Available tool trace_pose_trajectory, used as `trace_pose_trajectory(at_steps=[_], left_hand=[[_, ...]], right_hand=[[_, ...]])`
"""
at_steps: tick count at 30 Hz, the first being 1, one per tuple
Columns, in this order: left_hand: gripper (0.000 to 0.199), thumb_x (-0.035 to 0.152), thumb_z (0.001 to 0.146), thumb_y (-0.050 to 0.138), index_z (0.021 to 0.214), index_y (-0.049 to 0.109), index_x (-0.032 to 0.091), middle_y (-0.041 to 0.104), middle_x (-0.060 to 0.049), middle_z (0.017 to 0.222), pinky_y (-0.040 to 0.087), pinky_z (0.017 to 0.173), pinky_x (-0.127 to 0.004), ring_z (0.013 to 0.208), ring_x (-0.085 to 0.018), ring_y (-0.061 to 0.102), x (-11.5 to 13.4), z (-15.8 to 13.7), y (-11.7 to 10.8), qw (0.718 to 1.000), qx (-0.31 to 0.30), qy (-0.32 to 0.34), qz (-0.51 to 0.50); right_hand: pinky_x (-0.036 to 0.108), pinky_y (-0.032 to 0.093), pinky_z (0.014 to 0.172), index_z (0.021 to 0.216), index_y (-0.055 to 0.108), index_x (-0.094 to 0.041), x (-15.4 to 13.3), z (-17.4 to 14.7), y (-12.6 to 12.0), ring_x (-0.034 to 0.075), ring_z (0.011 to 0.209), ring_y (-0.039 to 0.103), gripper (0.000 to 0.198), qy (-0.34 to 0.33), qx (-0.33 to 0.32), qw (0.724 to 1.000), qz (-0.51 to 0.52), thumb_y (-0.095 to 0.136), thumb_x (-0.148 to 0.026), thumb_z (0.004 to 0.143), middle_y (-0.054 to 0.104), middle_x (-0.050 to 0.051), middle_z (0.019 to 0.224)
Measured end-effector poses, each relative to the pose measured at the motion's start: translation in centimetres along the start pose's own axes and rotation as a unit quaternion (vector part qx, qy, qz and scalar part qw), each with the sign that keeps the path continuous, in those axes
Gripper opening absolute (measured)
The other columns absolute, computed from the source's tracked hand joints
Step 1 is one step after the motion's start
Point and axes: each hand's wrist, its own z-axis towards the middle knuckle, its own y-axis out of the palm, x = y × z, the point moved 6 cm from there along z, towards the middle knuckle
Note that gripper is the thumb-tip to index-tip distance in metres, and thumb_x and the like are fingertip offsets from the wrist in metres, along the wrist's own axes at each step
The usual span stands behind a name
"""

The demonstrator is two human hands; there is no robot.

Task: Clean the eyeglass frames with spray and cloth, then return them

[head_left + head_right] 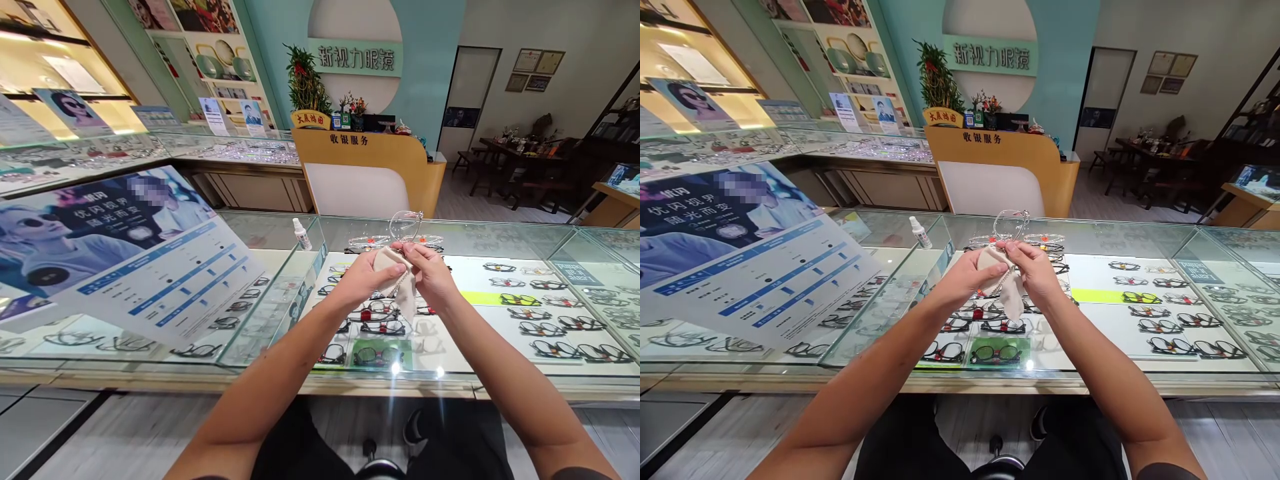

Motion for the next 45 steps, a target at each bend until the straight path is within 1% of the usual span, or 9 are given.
trace_pose_trajectory(at_steps=[8,11,15,21,26,32,37,41,45], left_hand=[[0.068,0.081,0.071,0.084,0.080,0.066,0.016,0.059,0.002,0.066,0.036,0.060,-0.025,0.062,-0.011,0.048,-0.4,0.2,0.0,0.997,0.049,0.053,-0.037],[0.070,0.083,0.075,0.079,0.083,0.070,0.015,0.063,-0.001,0.070,0.042,0.065,-0.026,0.067,-0.013,0.053,-0.4,0.2,0.2,0.998,0.003,0.050,-0.034],[0.062,0.066,0.071,0.094,0.098,0.074,0.014,0.066,-0.001,0.080,0.042,0.066,-0.024,0.069,-0.011,0.053,0.0,-0.1,0.5,0.997,-0.047,0.057,-0.033],[0.070,0.067,0.065,0.097,0.105,0.073,0.015,0.066,0.002,0.077,0.043,0.065,-0.025,0.065,-0.011,0.053,-0.1,-0.1,0.2,0.996,0.038,0.076,-0.031],[0.069,0.083,0.074,0.081,0.083,0.069,0.015,0.054,0.005,0.063,0.040,0.062,-0.025,0.061,-0.009,0.044,0.0,0.1,0.4,0.991,0.067,0.115,-0.009],[0.076,0.089,0.073,0.077,0.087,0.074,0.014,0.065,0.000,0.068,0.040,0.058,-0.023,0.063,-0.011,0.054,-0.9,0.9,-0.3,0.996,0.032,0.066,-0.043],[0.079,0.091,0.068,0.078,0.087,0.074,0.015,0.073,-0.005,0.072,0.051,0.064,-0.026,0.077,-0.019,0.071,-0.8,1.5,-2.5,0.991,0.082,0.063,-0.090],[0.079,0.090,0.067,0.080,0.088,0.074,0.014,0.075,-0.006,0.077,0.056,0.073,-0.028,0.086,-0.021,0.074,0.0,1.5,-3.0,0.985,0.097,0.095,-0.111],[0.069,0.080,0.072,0.086,0.085,0.072,0.013,0.072,-0.005,0.073,0.054,0.072,-0.028,0.077,-0.018,0.070,0.7,1.1,-2.5,0.990,0.038,0.093,-0.097]], right_hand=[[0.033,0.056,0.082,0.081,0.083,-0.024,-0.1,0.1,0.2,0.021,0.088,0.069,0.051,-0.040,-0.011,0.999,-0.020,0.099,-0.066,0.057,0.081,0.004,0.092],[0.034,0.058,0.078,0.084,0.083,-0.024,-0.6,0.0,-0.3,0.021,0.085,0.071,0.050,-0.031,-0.006,0.999,-0.022,0.098,-0.064,0.059,0.081,0.004,0.091],[0.033,0.057,0.074,0.085,0.083,-0.024,-1.3,-0.2,-0.5,0.018,0.079,0.069,0.049,-0.036,-0.001,0.999,-0.014,0.098,-0.065,0.063,0.079,0.003,0.091],[0.034,0.056,0.080,0.082,0.077,-0.024,-0.9,-0.4,0.6,0.021,0.090,0.070,0.053,-0.056,-0.038,0.996,-0.053,0.093,-0.072,0.066,0.080,0.005,0.100],[0.033,0.055,0.081,0.076,0.071,-0.026,-0.6,-0.1,0.3,0.018,0.081,0.064,0.055,-0.079,-0.022,0.994,-0.070,0.093,-0.075,0.064,0.072,0.000,0.086],[0.044,0.047,0.117,0.081,0.080,-0.028,-2.5,0.0,-0.7,0.030,0.131,0.063,0.053,-0.132,-0.017,0.982,-0.137,0.088,-0.078,0.070,0.074,0.007,0.118],[0.049,0.044,0.119,0.080,0.082,-0.026,-3.5,-0.1,-0.6,0.032,0.145,0.054,0.050,-0.138,-0.067,0.968,-0.197,0.087,-0.076,0.074,0.065,0.009,0.138],[0.050,0.042,0.118,0.077,0.081,-0.025,-2.9,-0.3,0.1,0.030,0.131,0.059,0.051,-0.117,-0.116,0.955,-0.245,0.084,-0.076,0.077,0.066,0.009,0.126],[0.048,0.044,0.114,0.077,0.079,-0.024,-2.3,-0.5,0.7,0.026,0.113,0.061,0.052,-0.115,-0.137,0.953,-0.244,0.082,-0.076,0.080,0.064,0.006,0.108]])
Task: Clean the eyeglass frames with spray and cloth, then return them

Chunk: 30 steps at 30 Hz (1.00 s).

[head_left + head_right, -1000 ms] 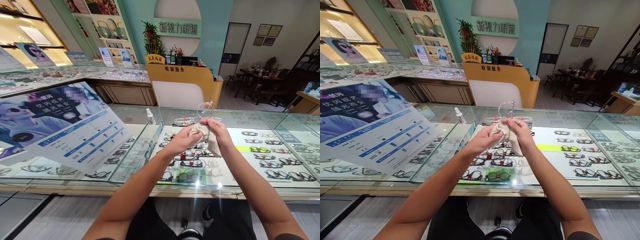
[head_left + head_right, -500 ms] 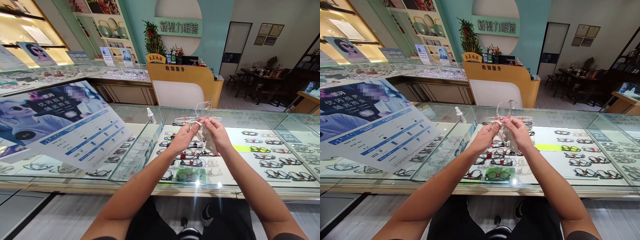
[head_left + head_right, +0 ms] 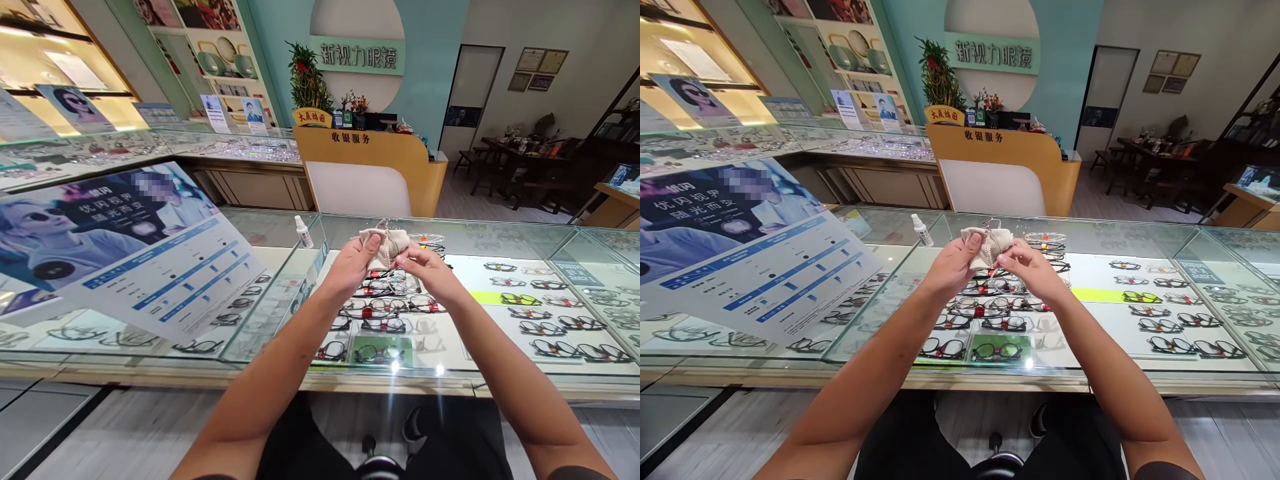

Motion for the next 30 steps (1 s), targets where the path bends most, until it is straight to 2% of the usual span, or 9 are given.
trace_pose_trajectory(at_steps=[4,8,12,15,17,19,23,28,30], left_hand=[[0.061,0.064,0.067,0.098,0.091,0.074,0.014,0.072,-0.003,0.075,0.048,0.062,-0.025,0.065,-0.013,0.064,0.6,-0.5,0.2,0.999,-0.038,-0.020,0.022],[0.061,0.057,0.054,0.105,0.087,0.075,0.015,0.072,-0.001,0.073,0.046,0.057,-0.024,0.061,-0.012,0.061,1.0,-1.1,-0.2,0.996,0.060,0.024,0.061],[0.064,0.075,0.064,0.093,0.079,0.074,0.016,0.062,0.003,0.060,0.040,0.050,-0.023,0.051,-0.009,0.050,1.2,-1.3,-0.6,0.987,0.126,0.070,0.068],[0.066,0.080,0.072,0.086,0.081,0.075,0.016,0.062,0.001,0.061,0.046,0.054,-0.025,0.055,-0.012,0.056,1.4,-0.8,-0.6,0.996,0.043,0.044,0.063],[0.062,0.073,0.072,0.090,0.087,0.076,0.015,0.068,-0.002,0.069,0.050,0.059,-0.025,0.062,-0.014,0.061,1.5,-0.7,-0.4,0.997,-0.026,0.016,0.068],[0.059,0.060,0.065,0.099,0.095,0.075,0.015,0.071,-0.002,0.075,0.050,0.059,-0.025,0.064,-0.014,0.063,1.8,-0.8,-0.5,0.996,-0.045,0.003,0.071],[0.060,0.057,0.056,0.104,0.085,0.071,0.017,0.069,0.001,0.069,0.046,0.050,-0.023,0.054,-0.011,0.058,2.2,-1.4,-0.3,0.996,0.029,0.039,0.079],[0.062,0.078,0.074,0.085,0.073,0.068,0.018,0.058,0.004,0.053,0.035,0.038,-0.023,0.039,-0.008,0.046,2.1,-1.7,-0.3,0.986,0.103,0.111,0.066],[0.063,0.078,0.076,0.084,0.071,0.066,0.018,0.057,0.004,0.053,0.037,0.039,-0.023,0.042,-0.008,0.050,1.8,-1.3,-0.9,0.986,0.112,0.118,0.045]], right_hand=[[0.045,0.045,0.111,0.076,0.079,-0.024,0.6,-0.1,0.3,0.025,0.110,0.060,0.050,0.018,-0.002,0.999,0.051,0.085,-0.074,0.077,0.065,0.005,0.106],[0.041,0.048,0.106,0.080,0.080,-0.024,1.2,-0.3,1.5,0.024,0.105,0.062,0.048,0.042,-0.026,0.994,0.094,0.086,-0.072,0.077,0.069,0.005,0.103],[0.040,0.049,0.104,0.085,0.082,-0.023,0.9,-0.7,2.8,0.023,0.105,0.063,0.049,0.037,-0.055,0.992,0.107,0.083,-0.072,0.081,0.073,0.006,0.112],[0.039,0.048,0.103,0.082,0.082,-0.023,0.6,-0.7,2.1,0.022,0.100,0.062,0.047,0.045,-0.028,0.993,0.102,0.084,-0.071,0.080,0.073,0.006,0.110],[0.038,0.048,0.101,0.079,0.081,-0.024,0.6,-0.7,1.6,0.022,0.097,0.062,0.046,0.059,-0.014,0.992,0.108,0.085,-0.069,0.078,0.073,0.005,0.099],[0.037,0.048,0.098,0.078,0.080,-0.024,0.8,-0.7,1.5,0.022,0.096,0.062,0.046,0.071,-0.007,0.989,0.126,0.087,-0.069,0.076,0.072,0.004,0.091],[0.036,0.049,0.093,0.081,0.080,-0.024,1.2,-1.1,2.8,0.021,0.092,0.061,0.050,0.077,-0.013,0.985,0.155,0.088,-0.073,0.073,0.071,0.003,0.090],[0.039,0.050,0.100,0.087,0.080,-0.023,0.9,-1.7,4.3,0.023,0.105,0.062,0.051,0.053,-0.041,0.988,0.139,0.082,-0.074,0.082,0.072,0.006,0.113],[0.039,0.048,0.105,0.086,0.081,-0.024,0.6,-1.6,4.0,0.023,0.110,0.061,0.049,0.036,-0.032,0.989,0.138,0.082,-0.073,0.083,0.069,0.006,0.114]])
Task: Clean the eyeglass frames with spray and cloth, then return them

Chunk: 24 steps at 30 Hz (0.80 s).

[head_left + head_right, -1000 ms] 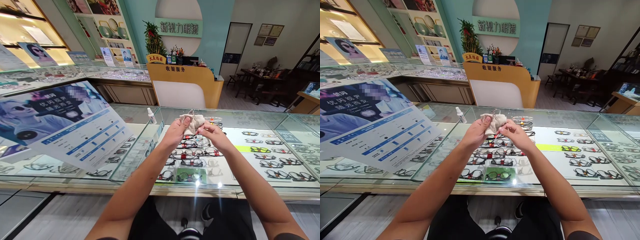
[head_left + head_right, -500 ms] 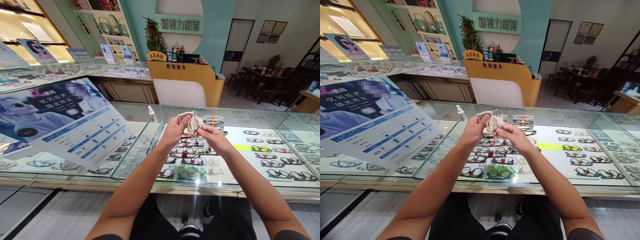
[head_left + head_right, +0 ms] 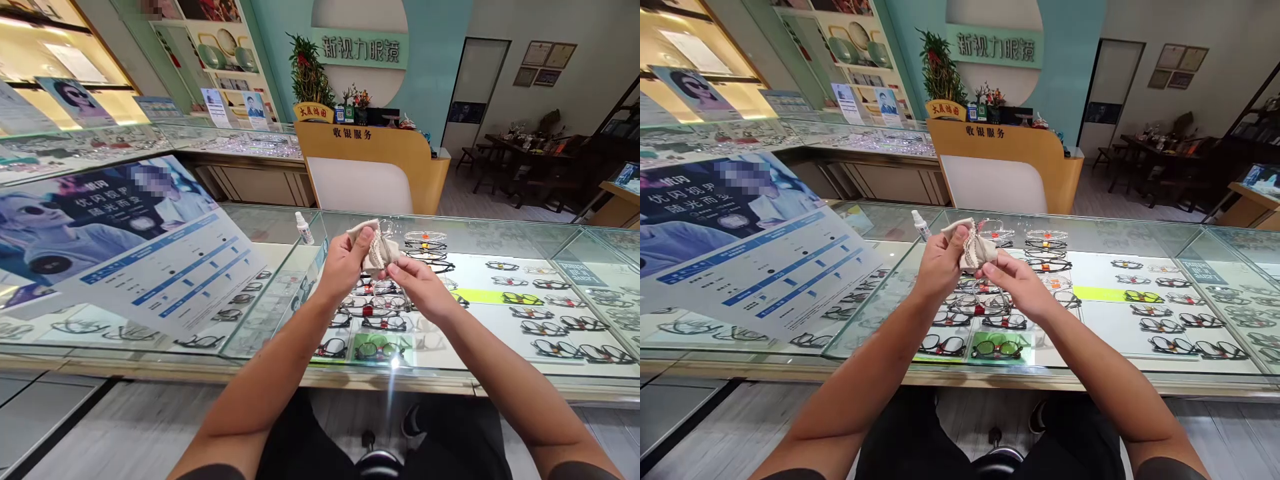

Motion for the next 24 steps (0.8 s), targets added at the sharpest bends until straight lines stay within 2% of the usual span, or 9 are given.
trace_pose_trajectory(at_steps=[4,8,12,14,16,18,20,22,24], left_hand=[[0.057,0.073,0.073,0.089,0.086,0.074,0.019,0.064,0.004,0.066,0.056,0.061,-0.021,0.066,-0.011,0.068,-0.1,1.7,-2.3,0.996,0.071,0.041,-0.045],[0.057,0.069,0.066,0.096,0.088,0.075,0.020,0.069,0.004,0.073,0.059,0.078,-0.022,0.075,-0.011,0.070,0.6,3.2,-5.0,0.982,0.152,0.085,-0.072],[0.055,0.066,0.066,0.097,0.082,0.072,0.020,0.068,0.004,0.072,0.054,0.069,-0.021,0.066,-0.009,0.062,1.3,4.0,-7.4,0.972,0.210,0.094,-0.052],[0.050,0.065,0.072,0.091,0.082,0.071,0.020,0.066,0.002,0.069,0.049,0.061,-0.022,0.061,-0.010,0.057,1.7,4.2,-8.6,0.970,0.229,0.085,0.005],[0.042,0.059,0.079,0.084,0.085,0.072,0.019,0.064,0.001,0.068,0.044,0.057,-0.023,0.060,-0.011,0.054,2.2,4.4,-9.6,0.963,0.234,0.068,0.113],[0.031,0.050,0.086,0.073,0.088,0.071,0.019,0.065,0.000,0.072,0.042,0.060,-0.025,0.064,-0.014,0.055,2.4,4.7,-10.4,0.934,0.208,0.019,0.288],[0.023,0.042,0.087,0.064,0.085,0.069,0.020,0.067,-0.002,0.076,0.042,0.063,-0.027,0.069,-0.017,0.058,2.0,4.9,-11.0,0.877,0.161,-0.050,0.450],[0.018,0.038,0.084,0.062,0.077,0.066,0.021,0.069,-0.004,0.077,0.040,0.064,-0.030,0.072,-0.021,0.060,1.5,5.0,-11.6,0.827,0.124,-0.108,0.538],[0.016,0.035,0.077,0.066,0.068,0.062,0.022,0.068,-0.006,0.074,0.039,0.066,-0.033,0.072,-0.025,0.060,1.1,5.0,-12.1,0.803,0.115,-0.139,0.569]], right_hand=[[0.040,0.046,0.110,0.081,0.082,-0.027,-0.5,0.3,-1.3,0.023,0.108,0.060,0.045,-0.010,0.036,0.999,0.027,0.086,-0.072,0.078,0.061,0.003,0.101],[0.041,0.043,0.117,0.079,0.081,-0.027,-0.7,0.6,-2.4,0.026,0.116,0.060,0.046,-0.018,0.075,0.996,0.037,0.089,-0.072,0.074,0.064,0.005,0.103],[0.042,0.042,0.121,0.077,0.080,-0.027,-0.5,1.0,-3.4,0.027,0.124,0.062,0.048,-0.020,0.101,0.994,0.047,0.092,-0.072,0.069,0.068,0.005,0.111],[0.043,0.043,0.121,0.076,0.079,-0.027,-0.4,1.2,-3.9,0.027,0.123,0.063,0.049,-0.015,0.109,0.993,0.050,0.094,-0.072,0.067,0.069,0.005,0.113],[0.043,0.045,0.120,0.077,0.078,-0.027,-0.3,1.3,-4.4,0.027,0.123,0.064,0.049,-0.013,0.116,0.992,0.053,0.093,-0.072,0.067,0.071,0.005,0.112],[0.044,0.046,0.119,0.077,0.077,-0.027,-0.3,1.3,-4.8,0.027,0.125,0.064,0.048,-0.015,0.119,0.991,0.054,0.092,-0.072,0.069,0.073,0.006,0.112],[0.044,0.047,0.119,0.077,0.077,-0.027,-0.4,1.4,-5.0,0.027,0.125,0.065,0.047,-0.019,0.122,0.991,0.056,0.093,-0.071,0.069,0.075,0.006,0.112],[0.044,0.047,0.119,0.076,0.077,-0.027,-0.4,1.4,-5.1,0.027,0.124,0.065,0.047,-0.019,0.125,0.990,0.061,0.094,-0.070,0.068,0.075,0.006,0.111],[0.044,0.048,0.119,0.075,0.077,-0.026,-0.4,1.4,-5.2,0.027,0.122,0.066,0.047,-0.019,0.129,0.989,0.065,0.095,-0.070,0.067,0.075,0.006,0.110]])
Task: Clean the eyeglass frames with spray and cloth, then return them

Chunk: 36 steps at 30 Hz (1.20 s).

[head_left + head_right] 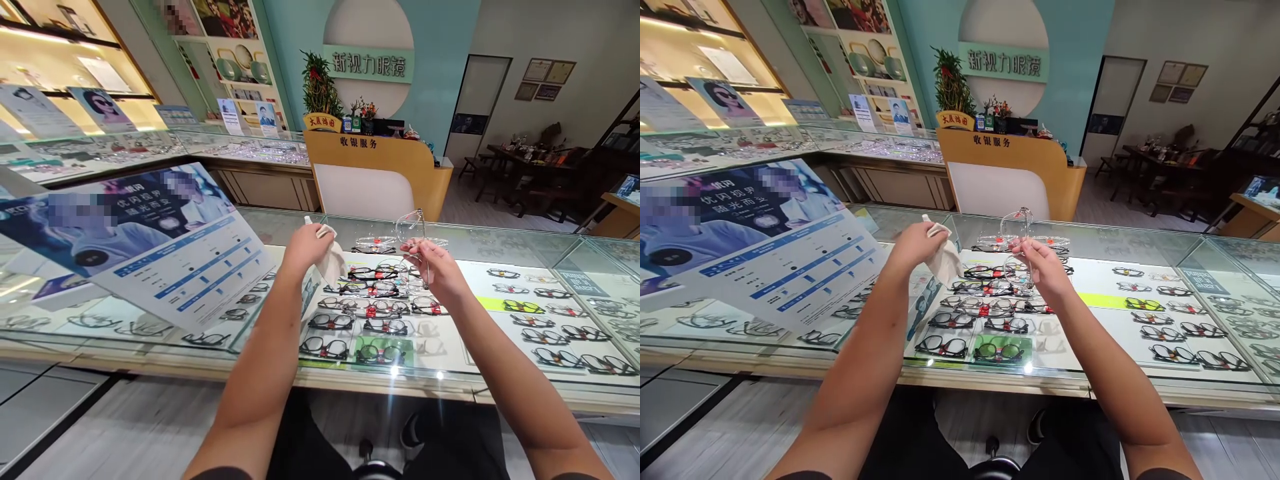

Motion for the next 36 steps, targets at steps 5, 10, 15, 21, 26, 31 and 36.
trace_pose_trajectory(at_steps=[5,10,15,21,26,31,36], left_hand=[[0.013,0.027,0.069,0.070,0.065,0.058,0.023,0.071,-0.011,0.077,0.043,0.072,-0.037,0.079,-0.032,0.065,-1.1,0.1,0.2,0.996,0.001,-0.044,0.079],[0.007,0.027,0.076,0.065,0.081,0.061,0.024,0.077,-0.009,0.099,0.047,0.079,-0.038,0.092,-0.029,0.068,0.4,-0.6,-1.3,0.991,0.132,0.019,0.024],[0.007,0.030,0.070,0.062,0.069,0.058,0.024,0.065,-0.001,0.071,0.044,0.075,-0.034,0.074,-0.019,0.060,3.5,-2.3,-1.7,0.935,0.206,0.205,-0.203],[0.014,0.034,0.071,0.072,0.066,0.064,0.023,0.068,0.000,0.069,0.046,0.076,-0.033,0.071,-0.017,0.060,5.8,-4.0,0.3,0.879,0.106,0.299,-0.357],[0.031,0.045,0.082,0.076,0.063,0.065,0.023,0.067,-0.002,0.064,0.047,0.072,-0.034,0.066,-0.017,0.058,6.6,-5.1,1.7,0.874,0.042,0.308,-0.374],[0.047,0.067,0.084,0.081,0.095,0.070,0.022,0.081,-0.011,0.110,0.054,0.090,-0.039,0.103,-0.025,0.072,7.8,-6.9,2.1,0.863,0.070,0.407,-0.290],[0.082,0.075,0.070,0.090,0.129,0.062,0.026,0.071,-0.017,0.148,0.053,0.110,-0.051,0.130,-0.032,0.067,9.2,-9.6,2.7,0.793,0.148,0.569,-0.163]], right_hand=[[0.044,0.048,0.118,0.074,0.078,-0.027,0.0,0.0,0.0,0.026,0.121,0.065,0.046,0.003,-0.001,1.000,-0.002,0.095,-0.069,0.067,0.074,0.005,0.107],[0.042,0.049,0.116,0.073,0.079,-0.027,-0.1,-0.1,0.2,0.024,0.116,0.066,0.046,0.006,-0.002,1.000,0.004,0.096,-0.069,0.066,0.074,0.004,0.105],[0.041,0.049,0.114,0.074,0.078,-0.027,-0.3,-0.2,0.4,0.024,0.113,0.067,0.047,0.003,-0.004,1.000,-0.005,0.096,-0.070,0.065,0.074,0.004,0.102],[0.042,0.048,0.112,0.076,0.077,-0.026,-0.6,-0.3,0.7,0.024,0.112,0.066,0.051,-0.005,-0.023,0.998,-0.051,0.091,-0.074,0.068,0.073,0.004,0.097],[0.041,0.044,0.107,0.080,0.077,-0.024,-1.1,-0.4,0.3,0.023,0.103,0.063,0.050,0.019,-0.064,0.988,-0.140,0.085,-0.074,0.077,0.073,0.003,0.094],[0.040,0.046,0.098,0.075,0.072,-0.023,-2.7,-0.5,-0.4,0.021,0.093,0.062,0.048,0.026,-0.133,0.973,-0.189,0.082,-0.069,0.084,0.071,0.003,0.089],[0.038,0.050,0.087,0.075,0.073,-0.023,-3.8,-1.2,-0.5,0.018,0.086,0.062,0.042,0.030,-0.243,0.941,-0.233,0.079,-0.061,0.091,0.069,0.002,0.088]])
